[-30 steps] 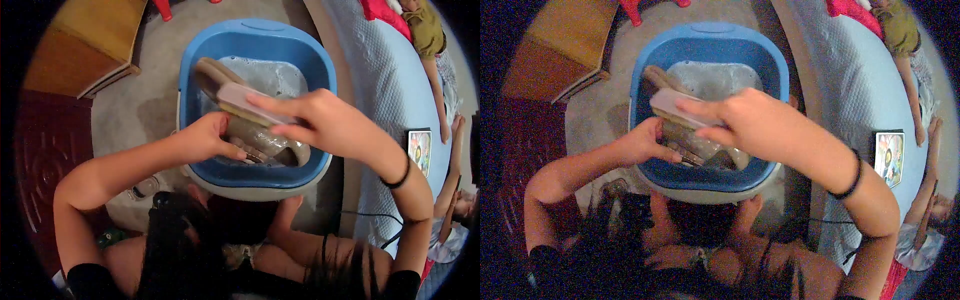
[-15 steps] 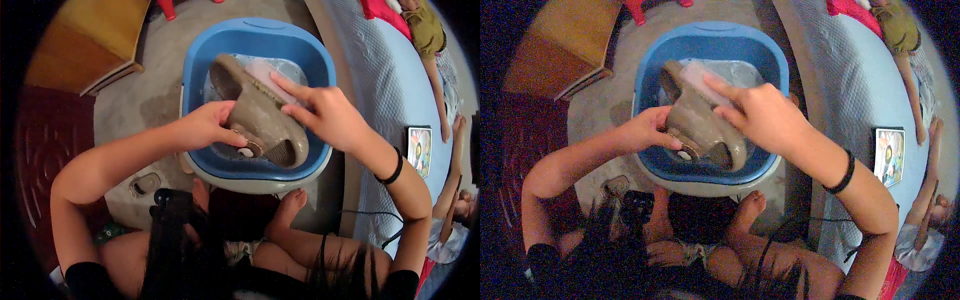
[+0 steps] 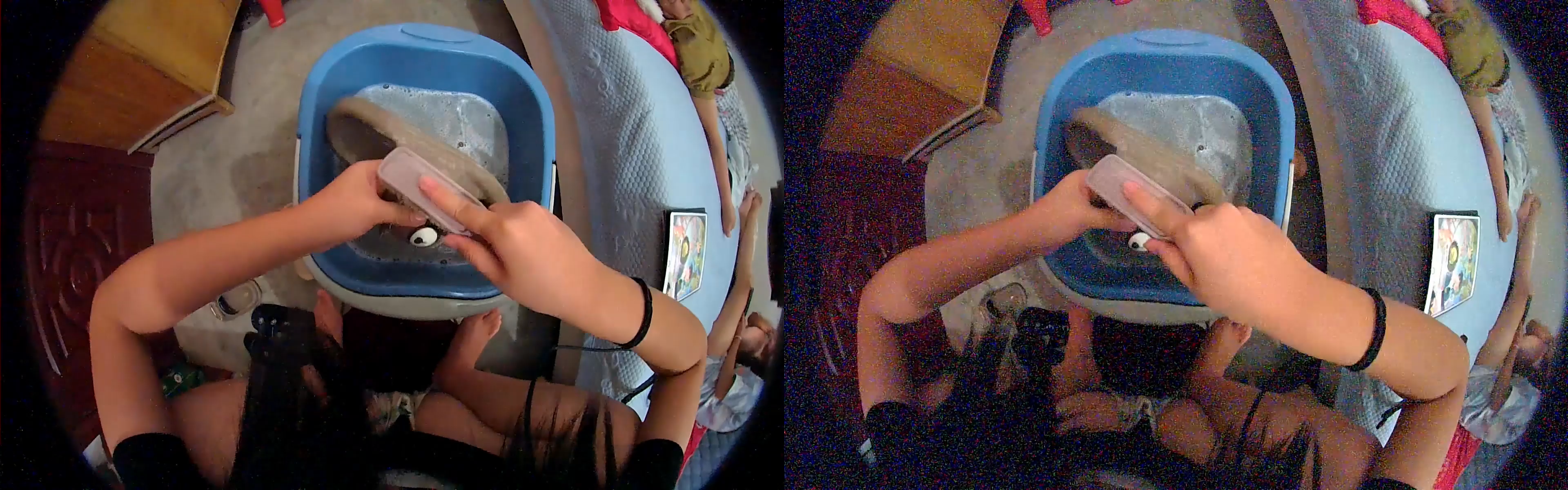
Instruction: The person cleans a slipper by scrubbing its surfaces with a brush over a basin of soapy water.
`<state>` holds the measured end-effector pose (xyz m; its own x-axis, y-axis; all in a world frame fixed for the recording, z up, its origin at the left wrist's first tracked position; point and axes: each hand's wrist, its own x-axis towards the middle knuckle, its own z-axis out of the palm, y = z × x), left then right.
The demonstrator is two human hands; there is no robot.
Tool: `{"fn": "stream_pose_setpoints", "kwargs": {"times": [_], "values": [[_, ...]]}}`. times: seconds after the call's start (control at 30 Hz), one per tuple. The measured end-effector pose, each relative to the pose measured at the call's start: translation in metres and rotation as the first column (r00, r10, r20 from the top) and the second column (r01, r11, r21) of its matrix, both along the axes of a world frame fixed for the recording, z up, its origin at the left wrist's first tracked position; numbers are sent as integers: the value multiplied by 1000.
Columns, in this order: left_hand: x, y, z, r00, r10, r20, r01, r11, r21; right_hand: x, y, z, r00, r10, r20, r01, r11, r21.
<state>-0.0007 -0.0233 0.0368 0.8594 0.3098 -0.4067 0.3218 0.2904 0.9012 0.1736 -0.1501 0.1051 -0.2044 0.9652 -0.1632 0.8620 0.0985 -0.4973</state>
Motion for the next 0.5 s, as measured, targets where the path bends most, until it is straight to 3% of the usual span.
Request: {"fn": "stream_pose_setpoints", "kwargs": {"times": [0.13,0.23,0.4,0.43,0.47,0.5], "values": [[4,-13,-2,993,-3,121,31,974,-226,23,22,-13,994,-96,50,96,995,-8],[6,-5,-6,992,-120,35,125,969,-212,24,21,-8,999,-39,-1,39,998,-46],[-8,-1,1,998,-61,-9,59,985,-164,25,0,27,987,-15,-163,-31,960,-279],[-9,-2,-2,997,-77,-6,75,987,-142,22,2,20,993,-7,-120,-20,975,-220],[-6,-13,-8,993,-8,114,34,972,-231,17,4,9,997,-6,-77,-6,987,-160],[-4,-13,-6,996,-20,84,37,976,-213,13,7,2,1000,-6,-30,3,995,-99]]}}
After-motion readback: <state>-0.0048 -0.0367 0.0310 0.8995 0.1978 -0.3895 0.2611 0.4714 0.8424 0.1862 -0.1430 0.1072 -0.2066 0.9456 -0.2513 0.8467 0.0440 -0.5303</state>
